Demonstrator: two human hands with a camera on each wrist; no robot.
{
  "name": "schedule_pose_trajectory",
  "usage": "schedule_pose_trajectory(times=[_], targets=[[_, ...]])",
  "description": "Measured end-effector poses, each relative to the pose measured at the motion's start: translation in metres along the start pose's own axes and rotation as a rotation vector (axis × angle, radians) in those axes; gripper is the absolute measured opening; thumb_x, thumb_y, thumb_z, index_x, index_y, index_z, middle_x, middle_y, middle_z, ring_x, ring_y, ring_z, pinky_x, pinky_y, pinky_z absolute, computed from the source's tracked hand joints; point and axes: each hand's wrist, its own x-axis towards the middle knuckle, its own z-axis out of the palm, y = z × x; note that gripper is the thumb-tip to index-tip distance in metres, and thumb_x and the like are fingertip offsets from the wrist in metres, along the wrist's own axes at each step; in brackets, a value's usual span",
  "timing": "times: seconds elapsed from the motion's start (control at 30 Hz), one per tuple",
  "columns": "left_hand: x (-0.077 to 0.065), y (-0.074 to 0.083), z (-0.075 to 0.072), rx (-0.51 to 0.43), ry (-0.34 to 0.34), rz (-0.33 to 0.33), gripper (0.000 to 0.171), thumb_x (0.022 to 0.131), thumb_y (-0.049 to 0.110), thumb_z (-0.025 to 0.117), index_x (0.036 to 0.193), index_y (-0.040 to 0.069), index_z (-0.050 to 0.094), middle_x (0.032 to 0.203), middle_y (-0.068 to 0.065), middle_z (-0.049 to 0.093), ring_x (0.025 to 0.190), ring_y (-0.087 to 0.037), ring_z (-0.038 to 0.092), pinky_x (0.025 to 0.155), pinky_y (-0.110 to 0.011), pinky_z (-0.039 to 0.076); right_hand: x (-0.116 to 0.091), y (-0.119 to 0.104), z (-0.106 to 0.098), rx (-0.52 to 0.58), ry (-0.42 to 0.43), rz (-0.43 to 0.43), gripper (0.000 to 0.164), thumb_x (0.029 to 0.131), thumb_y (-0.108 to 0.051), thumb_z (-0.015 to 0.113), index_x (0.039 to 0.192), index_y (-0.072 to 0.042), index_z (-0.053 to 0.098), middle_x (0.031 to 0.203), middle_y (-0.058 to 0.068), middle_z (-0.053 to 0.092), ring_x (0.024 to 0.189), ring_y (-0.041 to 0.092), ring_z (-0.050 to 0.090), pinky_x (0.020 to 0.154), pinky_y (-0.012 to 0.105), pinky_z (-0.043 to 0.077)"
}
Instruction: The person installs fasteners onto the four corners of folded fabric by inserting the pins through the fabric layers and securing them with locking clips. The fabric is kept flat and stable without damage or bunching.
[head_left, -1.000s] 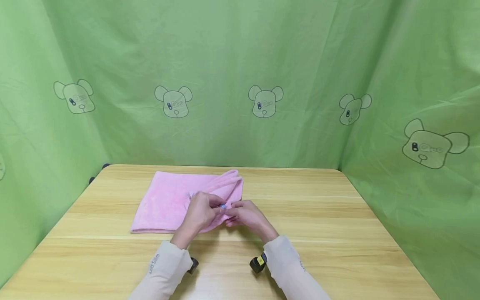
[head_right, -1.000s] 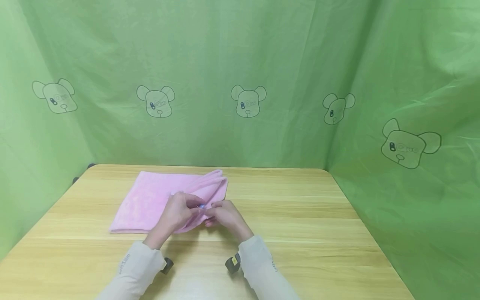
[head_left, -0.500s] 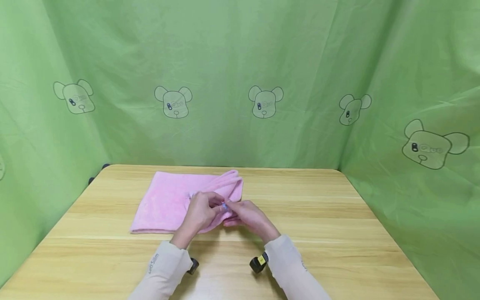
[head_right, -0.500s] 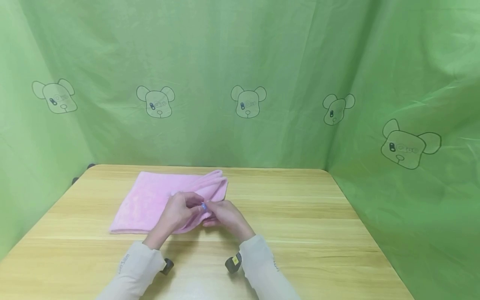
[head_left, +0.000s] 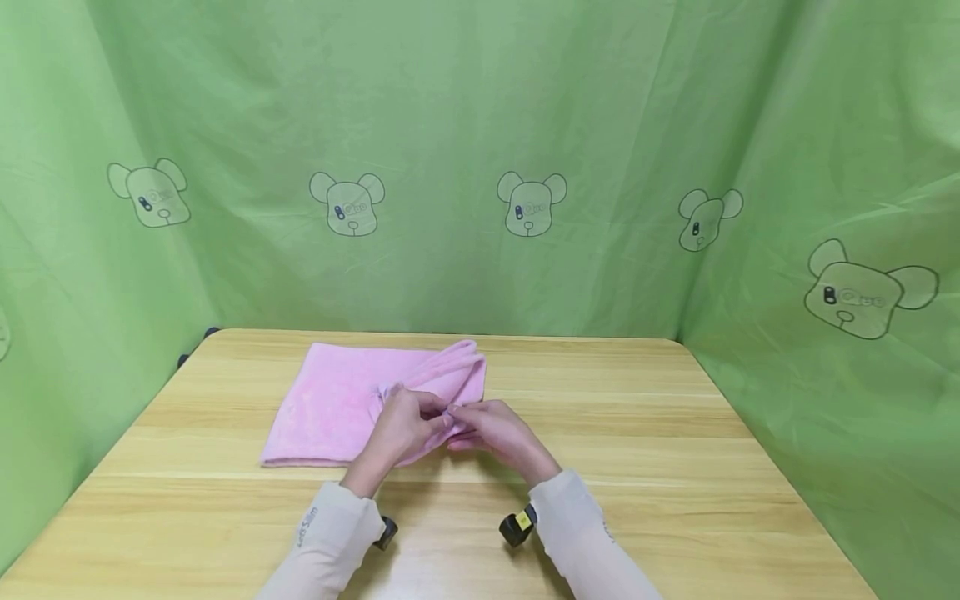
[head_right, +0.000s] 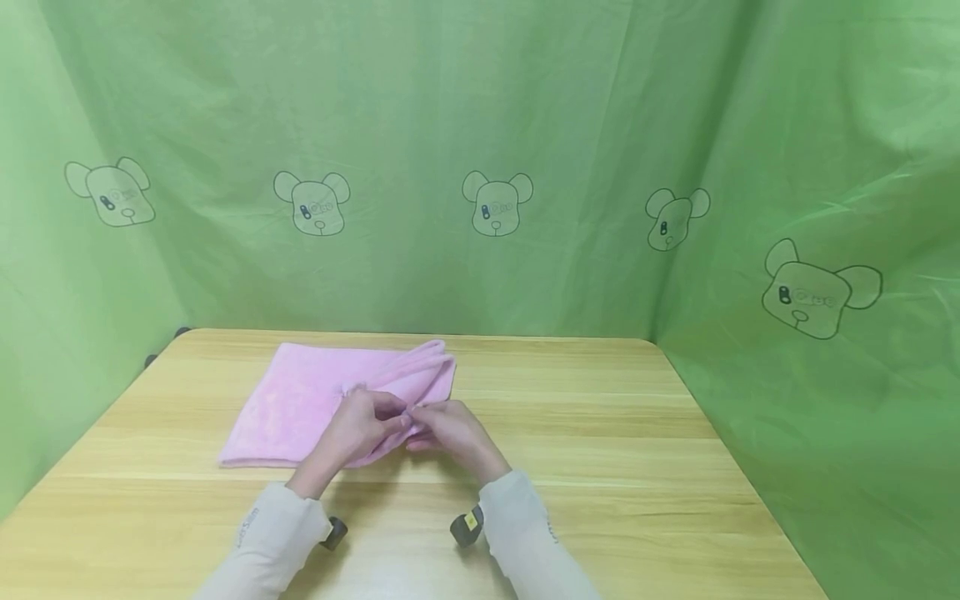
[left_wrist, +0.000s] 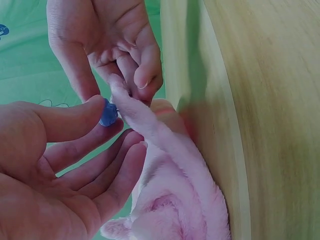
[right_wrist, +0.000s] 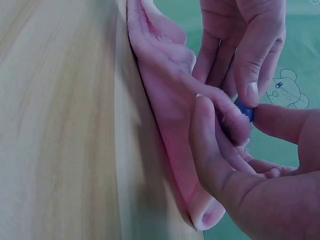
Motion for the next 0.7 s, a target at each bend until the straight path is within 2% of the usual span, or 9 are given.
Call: schedule_pose_trajectory(times=[0.27, 0.37, 0.47, 0.53, 0.7], targets=[[-0.0002, 0.0017, -0.0003, 0.005, -0.028, -0.021, 0.013, 0.083, 0.011, 0.076, 0.095, 0.009, 0.074, 0.087, -0.002, 0.073, 0.082, -0.017, 0.066, 0.113, -0.058, 0.013, -0.0007, -0.0008, 0.0002, 0.017, 0.000, -0.005, 0.029, 0.098, -0.009, 0.056, 0.113, 0.015, 0.059, 0.093, 0.015, 0.068, 0.084, 0.027, 0.066, 0.081, 0.035, 0.056], [-0.0005, 0.0018, 0.0004, -0.003, -0.043, -0.034, 0.011, 0.083, 0.010, 0.075, 0.094, 0.009, 0.074, 0.086, -0.001, 0.073, 0.079, -0.015, 0.065, 0.105, -0.053, 0.032, -0.0006, -0.0002, -0.0007, -0.015, -0.011, -0.001, 0.028, 0.099, -0.010, 0.054, 0.112, 0.014, 0.060, 0.094, 0.015, 0.068, 0.088, 0.030, 0.065, 0.081, 0.035, 0.056], [-0.0006, 0.0016, 0.0016, -0.015, -0.060, -0.055, 0.009, 0.082, 0.009, 0.075, 0.091, 0.008, 0.074, 0.083, -0.001, 0.072, 0.075, -0.013, 0.064, 0.087, -0.045, 0.049, -0.0009, -0.0001, -0.0021, -0.081, -0.027, 0.006, 0.027, 0.100, -0.012, 0.054, 0.110, 0.012, 0.062, 0.095, 0.015, 0.067, 0.092, 0.035, 0.064, 0.081, 0.036, 0.056], [-0.0008, 0.0014, 0.0024, -0.025, -0.074, -0.070, 0.007, 0.082, 0.007, 0.074, 0.089, 0.007, 0.074, 0.081, -0.001, 0.071, 0.072, -0.012, 0.063, 0.076, -0.040, 0.053, -0.0015, -0.0005, -0.0033, -0.134, -0.034, 0.004, 0.027, 0.100, -0.013, 0.054, 0.109, 0.011, 0.063, 0.096, 0.015, 0.067, 0.093, 0.038, 0.063, 0.081, 0.039, 0.056], [-0.0011, 0.0000, 0.0062, -0.031, -0.101, -0.077, 0.007, 0.081, 0.005, 0.075, 0.088, 0.006, 0.074, 0.078, -0.001, 0.070, 0.069, -0.011, 0.061, 0.069, -0.035, 0.055, -0.0035, -0.0035, -0.0064, -0.306, 0.004, -0.016, 0.028, 0.098, -0.016, 0.057, 0.108, 0.009, 0.065, 0.094, 0.013, 0.068, 0.088, 0.034, 0.064, 0.080, 0.044, 0.056]])
